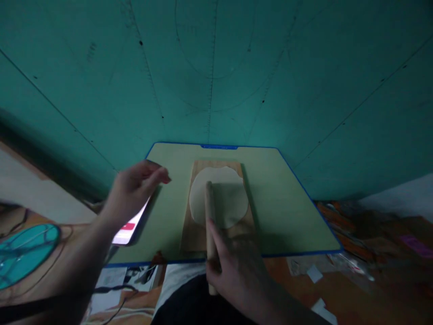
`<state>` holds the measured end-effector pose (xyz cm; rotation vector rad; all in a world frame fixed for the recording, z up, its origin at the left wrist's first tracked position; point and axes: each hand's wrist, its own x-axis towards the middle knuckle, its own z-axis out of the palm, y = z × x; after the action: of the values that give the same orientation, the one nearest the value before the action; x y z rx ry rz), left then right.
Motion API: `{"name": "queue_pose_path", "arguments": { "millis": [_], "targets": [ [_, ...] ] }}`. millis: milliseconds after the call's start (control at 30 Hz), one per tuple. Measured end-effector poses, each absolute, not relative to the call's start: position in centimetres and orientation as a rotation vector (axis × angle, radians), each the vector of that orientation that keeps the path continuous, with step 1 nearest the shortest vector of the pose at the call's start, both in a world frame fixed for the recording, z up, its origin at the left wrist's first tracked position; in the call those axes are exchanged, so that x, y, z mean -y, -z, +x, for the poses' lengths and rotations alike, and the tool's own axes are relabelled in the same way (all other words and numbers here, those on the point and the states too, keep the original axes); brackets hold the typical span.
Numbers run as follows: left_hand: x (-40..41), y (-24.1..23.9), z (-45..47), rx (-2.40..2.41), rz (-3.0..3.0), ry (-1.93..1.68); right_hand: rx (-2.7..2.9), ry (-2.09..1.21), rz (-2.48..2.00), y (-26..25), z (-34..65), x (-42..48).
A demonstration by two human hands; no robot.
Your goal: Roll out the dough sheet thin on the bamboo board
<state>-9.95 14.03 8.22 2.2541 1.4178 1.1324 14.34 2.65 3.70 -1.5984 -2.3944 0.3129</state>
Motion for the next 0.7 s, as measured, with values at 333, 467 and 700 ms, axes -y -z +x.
{"name": "queue_pose_path", "arguments": {
  "millis": [333, 467, 700],
  "targets": [
    [-17.4, -3.5, -6.3, -1.046, 2.926, -0.475, 2.314, -0.102, -1.646, -2.7, 16.3, -2.4],
    [-17.3, -2.6, -6.9, -1.196, 2.978, -0.541, 2.322, -0.201, -1.724, -3.7, 17.9, -3.2],
    [-19.1, -2.3, -7.2, -1.294, 2.977, -0.515, 2.393, -0.257, -1.646, -4.5, 20.0, -6.7]
  ]
}}
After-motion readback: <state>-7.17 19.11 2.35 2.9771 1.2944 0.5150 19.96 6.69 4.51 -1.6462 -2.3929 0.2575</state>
